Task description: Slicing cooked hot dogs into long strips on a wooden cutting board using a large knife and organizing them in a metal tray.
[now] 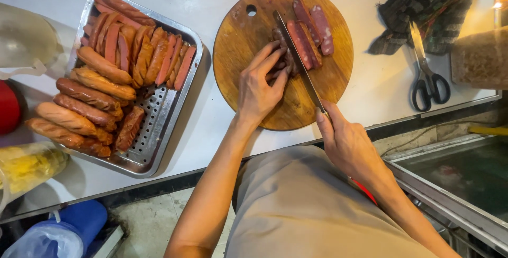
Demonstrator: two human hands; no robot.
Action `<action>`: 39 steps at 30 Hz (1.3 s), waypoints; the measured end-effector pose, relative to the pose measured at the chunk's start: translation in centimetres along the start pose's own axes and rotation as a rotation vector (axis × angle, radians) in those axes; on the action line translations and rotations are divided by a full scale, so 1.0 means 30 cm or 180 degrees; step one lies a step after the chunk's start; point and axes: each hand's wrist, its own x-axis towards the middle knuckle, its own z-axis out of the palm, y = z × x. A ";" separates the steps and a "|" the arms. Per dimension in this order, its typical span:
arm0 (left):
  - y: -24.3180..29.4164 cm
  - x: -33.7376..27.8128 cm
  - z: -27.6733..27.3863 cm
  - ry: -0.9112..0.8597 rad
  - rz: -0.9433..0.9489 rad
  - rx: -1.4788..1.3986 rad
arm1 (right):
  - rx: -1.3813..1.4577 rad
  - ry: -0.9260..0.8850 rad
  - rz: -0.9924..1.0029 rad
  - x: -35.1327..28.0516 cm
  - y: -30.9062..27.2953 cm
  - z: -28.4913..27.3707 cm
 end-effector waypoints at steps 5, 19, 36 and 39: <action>0.001 0.003 -0.005 -0.0022 -0.0100 -0.0054 | 0.0032 -0.0089 -0.0013 0.036 -0.009 -0.007; 0.007 -0.002 0.003 0.0075 -0.0126 -0.0051 | -0.0330 0.0010 -0.0241 0.166 0.049 0.065; 0.026 -0.009 0.004 0.0562 -0.0126 0.0848 | 0.0271 -0.0061 0.0146 -0.119 0.140 -0.006; 0.032 -0.032 -0.020 0.0580 -0.0306 0.0753 | 0.0196 0.0018 0.0070 -0.108 0.128 0.000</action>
